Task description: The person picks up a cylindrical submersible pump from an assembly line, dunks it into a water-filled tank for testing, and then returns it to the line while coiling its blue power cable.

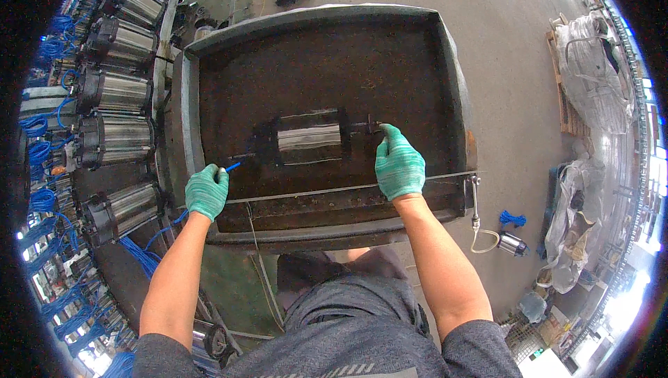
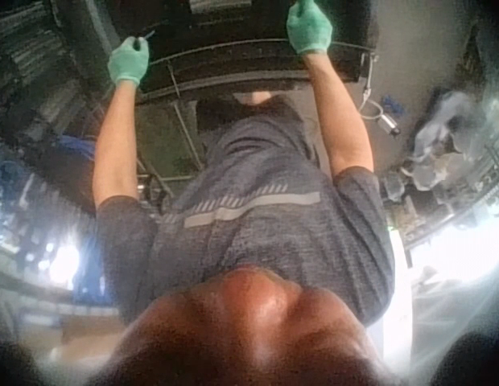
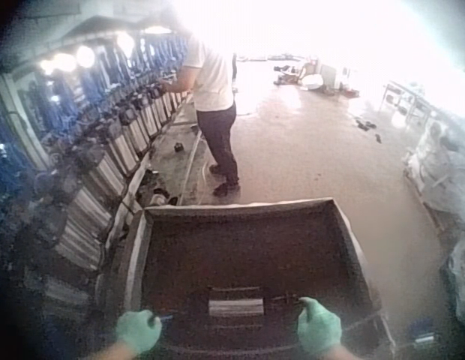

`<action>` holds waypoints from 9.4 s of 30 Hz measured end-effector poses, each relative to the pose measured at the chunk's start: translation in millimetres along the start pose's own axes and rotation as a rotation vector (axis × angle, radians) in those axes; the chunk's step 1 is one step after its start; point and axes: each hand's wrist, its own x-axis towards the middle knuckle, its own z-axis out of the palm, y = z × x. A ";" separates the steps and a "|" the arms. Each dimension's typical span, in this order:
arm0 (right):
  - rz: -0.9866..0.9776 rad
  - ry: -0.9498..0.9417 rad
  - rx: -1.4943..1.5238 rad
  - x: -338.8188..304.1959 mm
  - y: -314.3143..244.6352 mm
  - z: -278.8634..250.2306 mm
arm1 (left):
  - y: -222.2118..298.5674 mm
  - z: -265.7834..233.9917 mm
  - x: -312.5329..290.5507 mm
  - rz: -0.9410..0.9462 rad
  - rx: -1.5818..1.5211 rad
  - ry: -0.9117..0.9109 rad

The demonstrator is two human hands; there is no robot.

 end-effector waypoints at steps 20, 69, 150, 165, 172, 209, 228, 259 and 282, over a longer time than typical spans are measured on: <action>0.009 0.000 0.008 -0.5 1.3 0.7 | 0.9 -1.3 -0.3 0.013 -0.007 0.009; 0.077 -0.078 0.025 1.6 4.5 0.6 | 2.6 -15.6 2.9 -0.025 -0.067 -0.159; 0.407 -0.697 0.776 -131.8 -56.2 -191.4 | -126.6 48.6 -274.1 0.080 -0.688 -0.036; 0.258 -0.386 -0.077 -205.0 57.0 -136.2 | -107.6 4.0 -186.6 0.147 -0.595 0.275; 0.222 -0.270 -0.146 -182.3 99.0 -81.5 | -86.2 -29.6 -183.0 0.099 -0.571 0.220; -0.180 -1.049 0.026 -54.0 14.2 -81.0 | -119.0 -16.8 -115.5 0.329 -0.930 -0.207; 0.806 -0.895 0.510 -67.8 -0.9 -71.1 | -87.6 -23.6 -109.7 0.085 -0.774 -0.218; -0.455 -0.763 -0.268 -68.4 57.6 -32.2 | -87.4 -38.7 -101.3 -0.001 -0.835 -0.492; 0.538 -0.681 0.785 -79.8 -11.2 -69.1 | -109.2 -10.9 -102.7 -0.030 -1.074 -0.497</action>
